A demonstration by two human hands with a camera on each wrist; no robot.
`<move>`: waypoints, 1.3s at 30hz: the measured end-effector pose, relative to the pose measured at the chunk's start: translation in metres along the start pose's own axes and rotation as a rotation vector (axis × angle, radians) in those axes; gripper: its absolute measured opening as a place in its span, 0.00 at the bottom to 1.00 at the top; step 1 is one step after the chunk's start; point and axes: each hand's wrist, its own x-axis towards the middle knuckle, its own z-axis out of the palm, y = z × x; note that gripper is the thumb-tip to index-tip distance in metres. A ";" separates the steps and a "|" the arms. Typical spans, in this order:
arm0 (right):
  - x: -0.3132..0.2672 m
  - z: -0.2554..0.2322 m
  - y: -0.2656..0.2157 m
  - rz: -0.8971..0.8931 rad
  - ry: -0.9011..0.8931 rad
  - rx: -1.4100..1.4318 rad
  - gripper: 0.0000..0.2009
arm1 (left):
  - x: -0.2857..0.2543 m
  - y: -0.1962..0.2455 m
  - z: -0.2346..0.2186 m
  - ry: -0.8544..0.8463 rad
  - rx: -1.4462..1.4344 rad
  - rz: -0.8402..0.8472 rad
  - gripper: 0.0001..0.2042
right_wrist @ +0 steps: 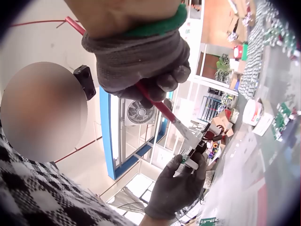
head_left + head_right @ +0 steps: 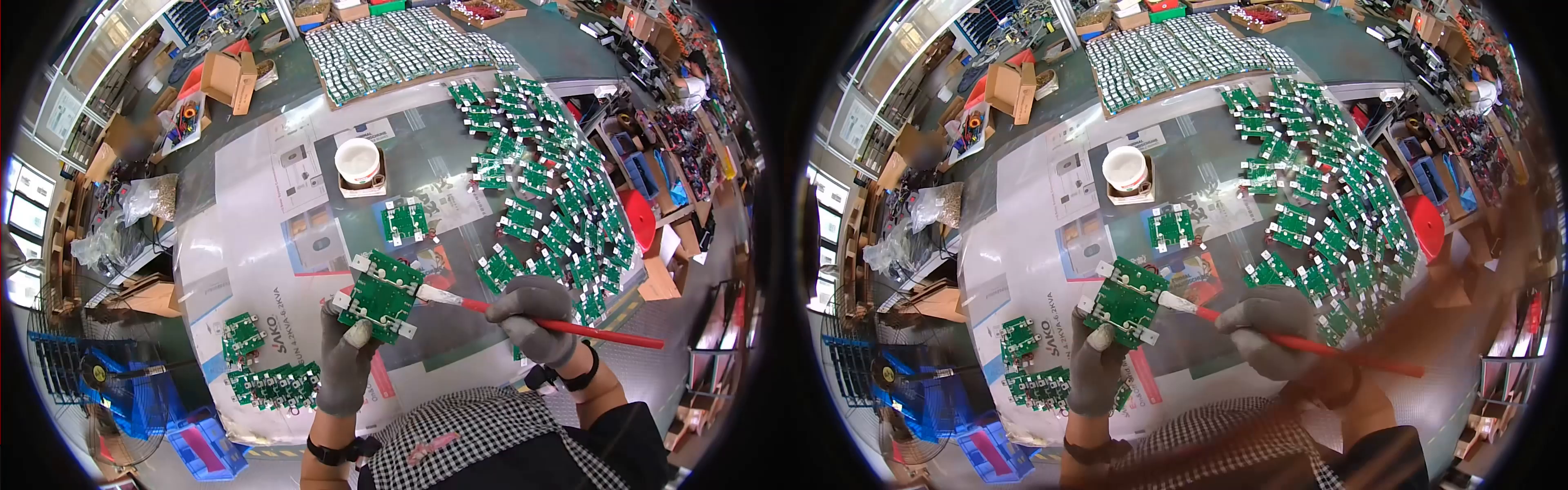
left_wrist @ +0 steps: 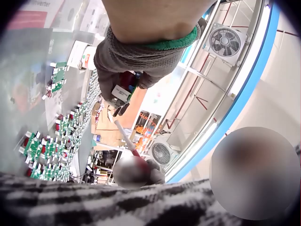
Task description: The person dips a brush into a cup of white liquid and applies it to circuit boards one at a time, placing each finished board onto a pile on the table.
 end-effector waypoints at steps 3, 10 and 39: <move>0.001 -0.001 0.003 0.049 -0.097 0.048 0.07 | -0.001 -0.002 0.000 0.018 0.001 0.014 0.27; 0.005 -0.008 0.002 0.042 -0.078 0.015 0.06 | 0.002 -0.004 -0.001 -0.005 -0.032 0.008 0.26; -0.053 -0.036 0.053 0.724 0.466 0.303 0.09 | 0.316 -0.150 0.047 -0.067 -0.097 -0.232 0.22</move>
